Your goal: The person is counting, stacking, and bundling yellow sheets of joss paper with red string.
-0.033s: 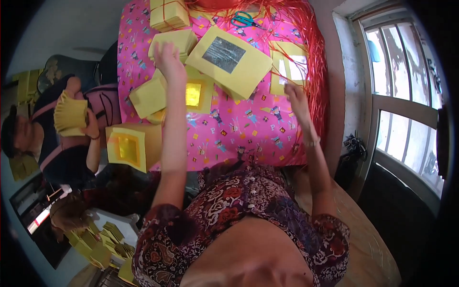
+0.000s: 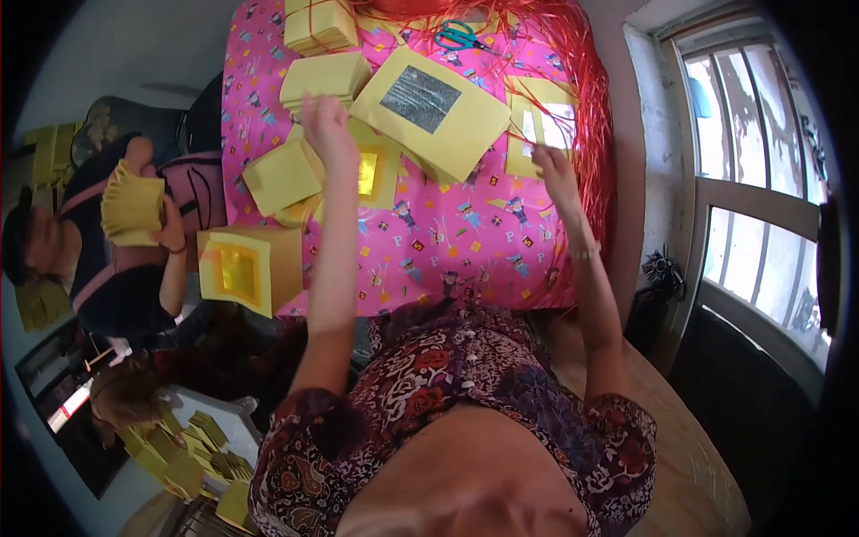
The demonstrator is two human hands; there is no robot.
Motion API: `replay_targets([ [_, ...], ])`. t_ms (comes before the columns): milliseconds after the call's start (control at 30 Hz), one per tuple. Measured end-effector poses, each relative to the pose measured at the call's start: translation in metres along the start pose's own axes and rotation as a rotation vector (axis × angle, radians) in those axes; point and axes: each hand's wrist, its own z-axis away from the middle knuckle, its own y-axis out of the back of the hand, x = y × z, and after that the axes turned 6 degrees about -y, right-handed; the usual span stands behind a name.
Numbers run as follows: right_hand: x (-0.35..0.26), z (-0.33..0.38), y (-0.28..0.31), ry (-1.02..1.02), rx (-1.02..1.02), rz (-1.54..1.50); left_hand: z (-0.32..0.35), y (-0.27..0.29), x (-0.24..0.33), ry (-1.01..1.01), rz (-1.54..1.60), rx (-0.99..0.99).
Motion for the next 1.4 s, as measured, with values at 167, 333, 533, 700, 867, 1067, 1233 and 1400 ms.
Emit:
replay_targets([
  [167, -0.046, -0.089, -0.041, -0.059, -0.210, 0.018, 0.124, 0.121, -0.080, 0.444, -0.164, 0.154],
  [333, -0.037, -0.148, -0.040, -0.356, -0.491, 0.027, 0.158, 0.088, -0.118, 0.634, -0.029, 0.195],
  [533, -0.047, -0.148, -0.097, -0.372, -0.641, -0.040, 0.104, 0.096, -0.147, 0.451, 0.016, 0.187],
  [700, -0.036, -0.162, -0.073, -0.397, -0.696, -0.054, 0.084, 0.036, -0.118, 0.671, 0.101, 0.322],
  [867, -0.054, -0.149, -0.075, -0.456, -0.759, -0.085, 0.072, 0.041, -0.110, 0.750, 0.079, 0.394],
  [1067, -0.061, -0.145, -0.072, -0.376, -0.866, 0.048, 0.070, 0.035, -0.102, 0.807, 0.078, 0.312],
  [1233, -0.064, -0.143, -0.067, -0.450, -0.839, 0.019, 0.081, 0.037, -0.108, 0.741, -0.117, 0.224],
  [1400, -0.050, -0.130, -0.071, -0.493, -0.904, 0.026, 0.115, 0.070, -0.130, 0.672, -0.157, 0.280],
])
